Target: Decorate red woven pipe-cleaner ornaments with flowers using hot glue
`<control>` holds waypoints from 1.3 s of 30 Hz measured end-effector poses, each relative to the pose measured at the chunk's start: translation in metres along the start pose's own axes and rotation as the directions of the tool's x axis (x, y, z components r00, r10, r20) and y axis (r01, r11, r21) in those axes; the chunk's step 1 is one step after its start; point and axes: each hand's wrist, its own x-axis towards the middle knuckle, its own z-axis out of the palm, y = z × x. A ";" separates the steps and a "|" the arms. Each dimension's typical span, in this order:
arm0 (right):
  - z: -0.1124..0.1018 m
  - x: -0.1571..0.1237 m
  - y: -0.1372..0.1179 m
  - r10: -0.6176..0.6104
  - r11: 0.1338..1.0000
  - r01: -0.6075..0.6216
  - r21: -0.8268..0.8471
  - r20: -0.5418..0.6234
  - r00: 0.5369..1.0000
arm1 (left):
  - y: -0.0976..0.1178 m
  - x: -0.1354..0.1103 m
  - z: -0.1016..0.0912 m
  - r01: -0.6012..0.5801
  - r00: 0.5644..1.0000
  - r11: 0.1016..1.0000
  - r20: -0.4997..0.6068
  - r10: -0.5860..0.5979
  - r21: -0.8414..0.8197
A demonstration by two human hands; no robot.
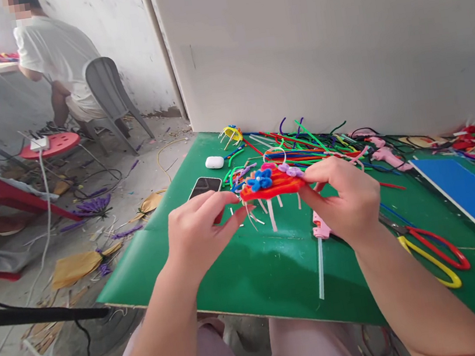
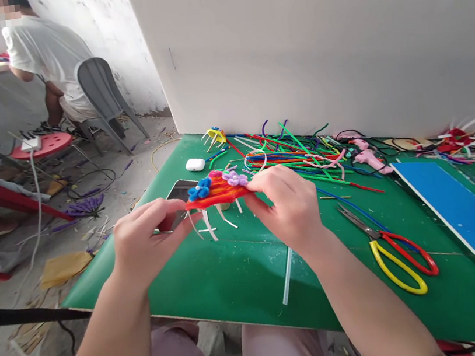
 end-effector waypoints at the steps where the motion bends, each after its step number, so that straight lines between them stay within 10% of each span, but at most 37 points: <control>1: 0.000 0.000 0.001 -0.013 1.000 0.012 -0.020 -0.028 1.000 | 0.002 0.000 -0.004 0.057 0.998 0.998 0.005 -0.057 -0.010; 6: 0.001 -0.003 0.003 -0.055 0.996 0.047 -0.075 -0.113 0.992 | 0.026 0.002 -0.028 0.350 0.927 0.917 -0.069 -0.368 -0.191; 14: 0.004 -0.005 0.002 -0.067 0.993 0.054 -0.101 -0.130 0.989 | 0.056 -0.001 -0.017 0.596 0.792 0.650 0.212 -0.573 -0.472; 25: 0.003 -0.004 -0.001 -0.080 0.992 0.069 -0.104 -0.112 0.990 | 0.057 -0.002 -0.006 0.697 0.674 0.292 0.461 -0.577 -0.655; 39: 0.005 -0.007 0.004 -0.122 0.990 0.106 -0.089 -0.198 0.973 | 0.055 0.001 -0.010 0.718 0.665 0.248 0.534 -0.522 -0.651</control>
